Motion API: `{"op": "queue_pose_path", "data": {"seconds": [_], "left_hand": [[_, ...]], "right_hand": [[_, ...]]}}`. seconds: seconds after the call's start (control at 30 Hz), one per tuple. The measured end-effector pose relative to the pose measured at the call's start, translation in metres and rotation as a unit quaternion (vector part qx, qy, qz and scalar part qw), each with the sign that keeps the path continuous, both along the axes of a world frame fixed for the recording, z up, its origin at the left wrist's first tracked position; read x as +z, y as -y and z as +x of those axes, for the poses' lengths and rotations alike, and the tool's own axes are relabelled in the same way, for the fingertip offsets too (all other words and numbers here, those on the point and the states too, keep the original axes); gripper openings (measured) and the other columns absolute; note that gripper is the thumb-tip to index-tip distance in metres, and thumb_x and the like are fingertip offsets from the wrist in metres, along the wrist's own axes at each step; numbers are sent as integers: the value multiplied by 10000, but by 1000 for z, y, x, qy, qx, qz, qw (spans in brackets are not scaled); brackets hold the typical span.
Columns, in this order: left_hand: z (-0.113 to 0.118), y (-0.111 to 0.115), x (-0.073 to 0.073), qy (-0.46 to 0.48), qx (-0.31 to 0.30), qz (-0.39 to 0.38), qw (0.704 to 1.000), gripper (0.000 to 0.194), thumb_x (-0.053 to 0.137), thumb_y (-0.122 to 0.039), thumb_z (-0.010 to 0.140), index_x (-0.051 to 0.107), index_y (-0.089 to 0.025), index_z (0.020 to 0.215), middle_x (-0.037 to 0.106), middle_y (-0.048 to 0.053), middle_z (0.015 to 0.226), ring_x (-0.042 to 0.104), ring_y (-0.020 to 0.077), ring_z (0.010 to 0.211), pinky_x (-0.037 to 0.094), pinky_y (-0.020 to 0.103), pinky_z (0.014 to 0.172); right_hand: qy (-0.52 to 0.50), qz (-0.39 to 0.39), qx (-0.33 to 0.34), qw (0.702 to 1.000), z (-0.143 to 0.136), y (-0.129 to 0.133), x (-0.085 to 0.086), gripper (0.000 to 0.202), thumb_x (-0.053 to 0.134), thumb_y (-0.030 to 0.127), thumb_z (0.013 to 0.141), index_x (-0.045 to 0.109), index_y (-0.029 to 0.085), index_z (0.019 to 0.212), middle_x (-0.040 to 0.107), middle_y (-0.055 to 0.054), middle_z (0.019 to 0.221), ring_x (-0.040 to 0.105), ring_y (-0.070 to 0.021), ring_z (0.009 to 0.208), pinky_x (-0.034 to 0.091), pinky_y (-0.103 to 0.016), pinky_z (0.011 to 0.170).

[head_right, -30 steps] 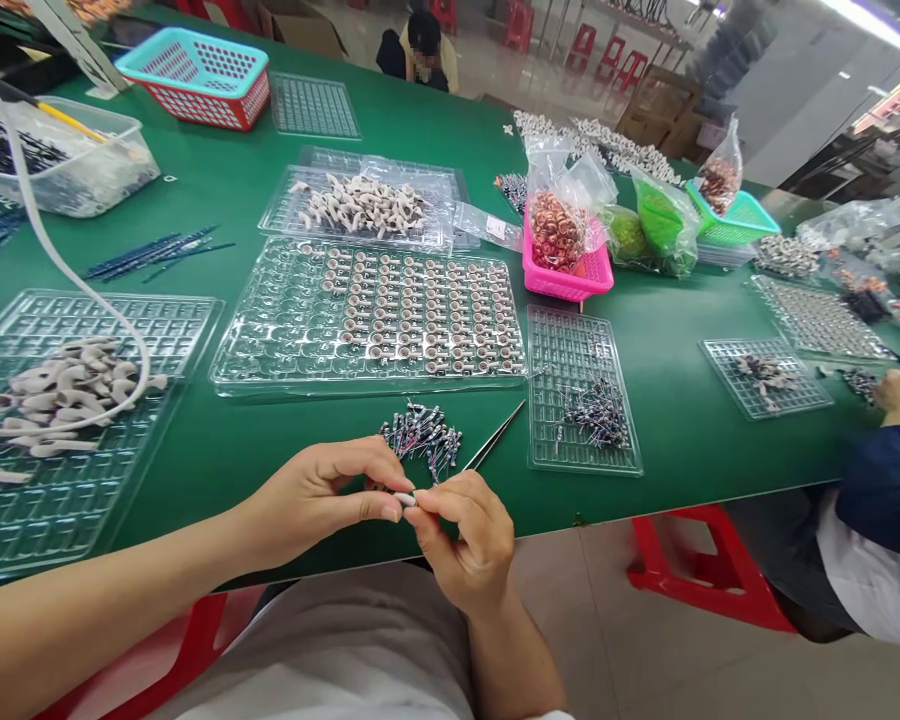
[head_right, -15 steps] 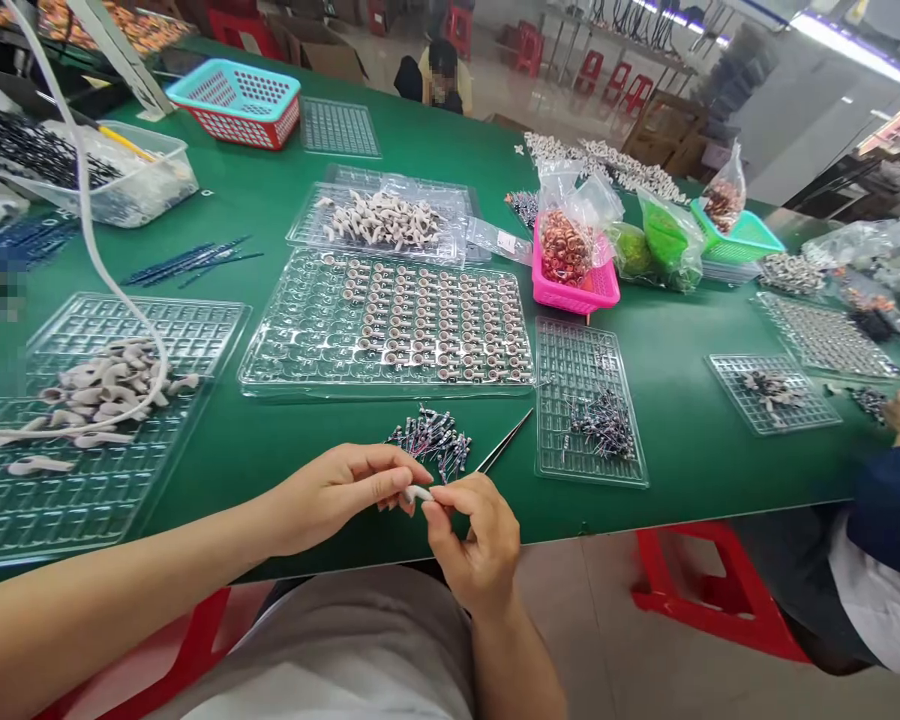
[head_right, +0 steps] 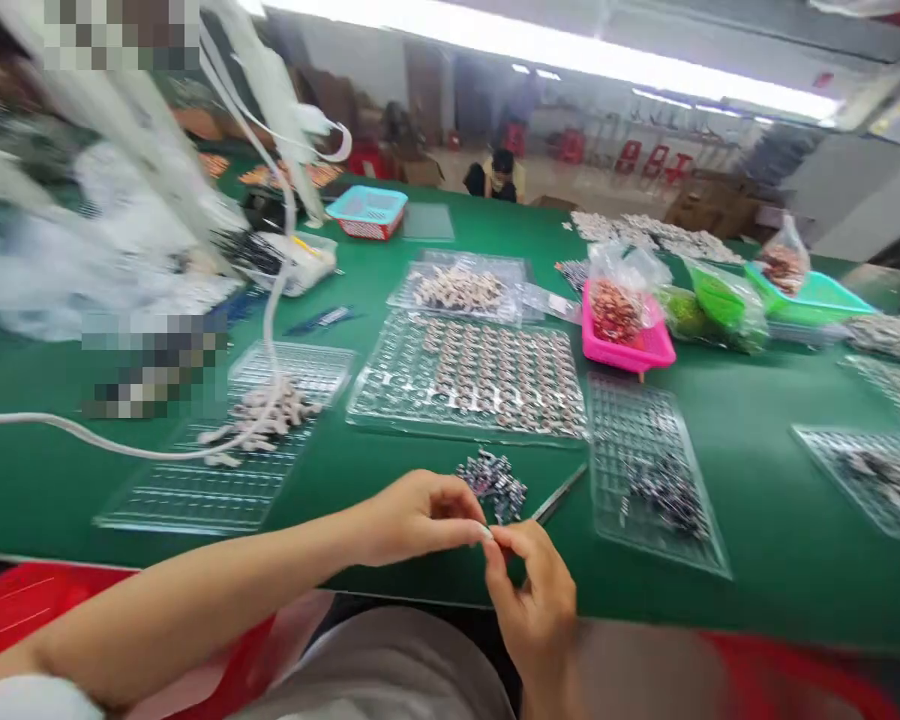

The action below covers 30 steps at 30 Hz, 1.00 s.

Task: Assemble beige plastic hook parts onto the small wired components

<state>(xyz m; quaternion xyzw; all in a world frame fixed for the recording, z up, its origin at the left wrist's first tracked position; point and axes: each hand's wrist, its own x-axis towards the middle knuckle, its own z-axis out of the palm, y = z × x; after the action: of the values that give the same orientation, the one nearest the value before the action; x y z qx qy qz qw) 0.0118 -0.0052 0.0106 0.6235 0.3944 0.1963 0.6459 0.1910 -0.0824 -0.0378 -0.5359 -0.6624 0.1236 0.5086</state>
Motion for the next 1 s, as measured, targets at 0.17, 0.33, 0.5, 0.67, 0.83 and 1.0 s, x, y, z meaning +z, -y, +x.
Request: {"op": "queue_pose_path", "data": {"seconds": [0.17,0.33,0.5,0.67,0.83,1.0], "left_hand": [[-12,1,9,-59,22,71,995,239,721,-374,767,748,-161,871,675,10,680,577,136,612,428,222,557],[-72,-3,38,-164,134,258,943,250,628,-393,868,742,-175,915,740,76,863,656,197,780,494,277,682],[-151,-9,37,-350,227,311,854,309,549,-448,905,710,-192,963,749,82,918,671,242,823,528,334,736],[-164,-19,23,-402,209,428,782,308,568,-412,882,687,-185,1053,713,147,1101,613,342,1095,476,462,968],[-100,-56,21,-384,95,449,801,305,492,-344,939,683,-164,1095,674,147,1114,582,316,1101,466,449,960],[-54,-118,13,-416,62,429,800,255,564,-345,889,729,-150,886,681,138,945,596,299,985,470,397,889]], "right_hand": [[12,1,50,999,3,-8,-1,150,688,367,863,722,257,960,751,-38,813,705,-188,619,594,-282,578],[-50,-8,5,999,-2,-4,-7,204,650,418,894,733,245,963,738,-59,863,702,-182,667,595,-269,618],[-37,26,53,998,1,-6,-10,135,651,311,902,714,235,994,734,-53,869,711,-183,732,597,-266,663],[-6,47,69,996,4,-8,-10,126,622,226,910,683,219,1021,725,-38,867,713,-164,763,597,-252,698],[-1,59,67,996,2,-7,-8,119,611,195,913,669,205,1016,716,-41,860,713,-163,769,598,-256,703],[-10,61,67,996,1,-7,-3,128,595,160,911,665,205,1009,710,-35,851,706,-159,763,589,-258,691]]}}
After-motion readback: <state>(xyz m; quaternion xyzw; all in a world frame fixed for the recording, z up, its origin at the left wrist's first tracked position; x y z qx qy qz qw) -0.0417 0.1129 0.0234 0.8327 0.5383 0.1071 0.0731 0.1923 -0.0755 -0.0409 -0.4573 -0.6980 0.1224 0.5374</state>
